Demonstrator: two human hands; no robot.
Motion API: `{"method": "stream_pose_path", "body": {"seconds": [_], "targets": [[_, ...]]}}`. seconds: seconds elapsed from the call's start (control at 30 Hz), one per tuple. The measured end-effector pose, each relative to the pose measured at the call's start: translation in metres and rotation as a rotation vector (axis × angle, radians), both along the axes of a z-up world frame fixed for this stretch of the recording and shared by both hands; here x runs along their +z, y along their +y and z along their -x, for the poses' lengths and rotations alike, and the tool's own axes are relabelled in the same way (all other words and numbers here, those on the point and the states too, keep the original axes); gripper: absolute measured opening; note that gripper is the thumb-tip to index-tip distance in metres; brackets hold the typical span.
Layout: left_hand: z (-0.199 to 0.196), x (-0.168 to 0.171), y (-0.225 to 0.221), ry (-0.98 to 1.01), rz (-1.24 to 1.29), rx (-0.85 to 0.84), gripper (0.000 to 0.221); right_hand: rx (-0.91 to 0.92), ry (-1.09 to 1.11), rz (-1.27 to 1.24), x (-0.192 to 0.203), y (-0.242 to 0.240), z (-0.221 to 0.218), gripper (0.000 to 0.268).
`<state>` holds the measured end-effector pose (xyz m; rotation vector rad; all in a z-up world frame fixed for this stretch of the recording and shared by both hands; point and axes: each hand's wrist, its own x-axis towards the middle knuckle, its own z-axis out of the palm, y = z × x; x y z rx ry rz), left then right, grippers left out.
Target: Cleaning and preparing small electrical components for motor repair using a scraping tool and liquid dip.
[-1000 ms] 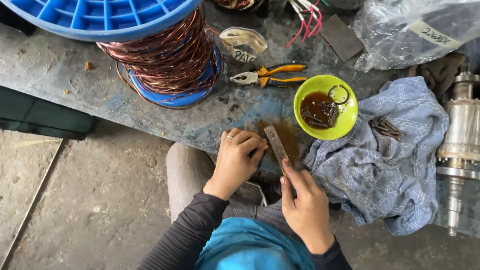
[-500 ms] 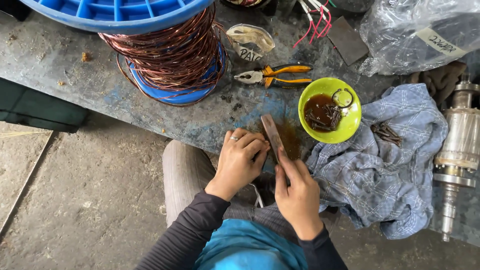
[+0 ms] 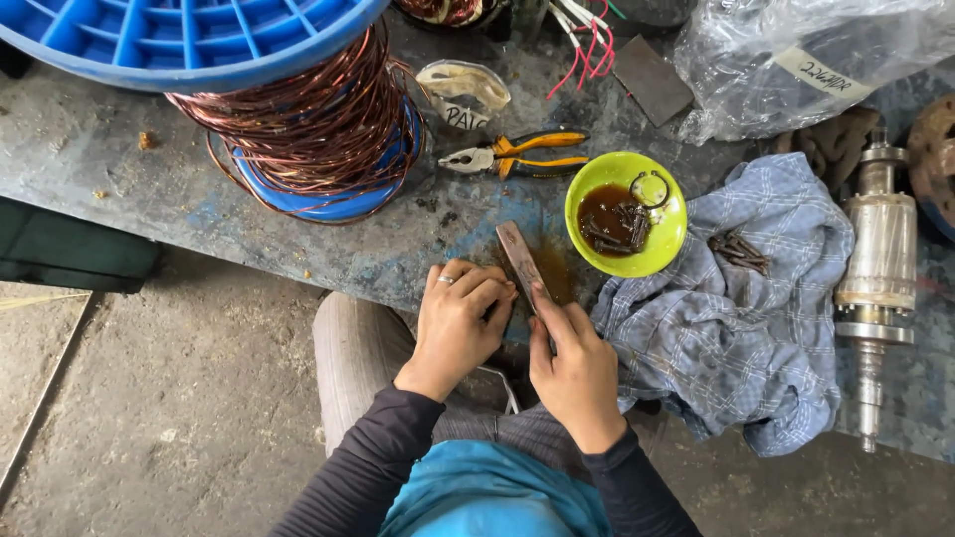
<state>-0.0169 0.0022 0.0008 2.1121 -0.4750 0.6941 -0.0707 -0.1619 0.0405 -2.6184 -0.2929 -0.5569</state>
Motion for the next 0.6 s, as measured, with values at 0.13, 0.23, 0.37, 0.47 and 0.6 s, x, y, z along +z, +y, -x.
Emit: {"method": "stream_pose_path", "body": {"seconds": [0.13,0.23,0.37,0.47,0.6], "targets": [[0.005,0.016,0.002,0.077,-0.067,-0.046,0.013,0.050,0.194,-0.033,-0.003,-0.017,0.037,0.045],[0.005,0.014,0.004,0.058,-0.099,-0.048,0.013,0.041,0.291,-0.110,-0.002,-0.022,0.055,0.046],[0.004,0.017,0.004,0.056,-0.097,-0.077,0.013,0.018,0.245,-0.094,0.000,-0.016,0.040,0.041],[0.004,0.016,0.002,0.061,-0.105,-0.066,0.015,0.014,0.231,-0.065,0.006,-0.009,0.020,0.041],[0.006,0.010,0.000,0.066,-0.105,-0.042,0.018,0.023,0.241,-0.071,0.006,-0.008,0.020,0.041]]}}
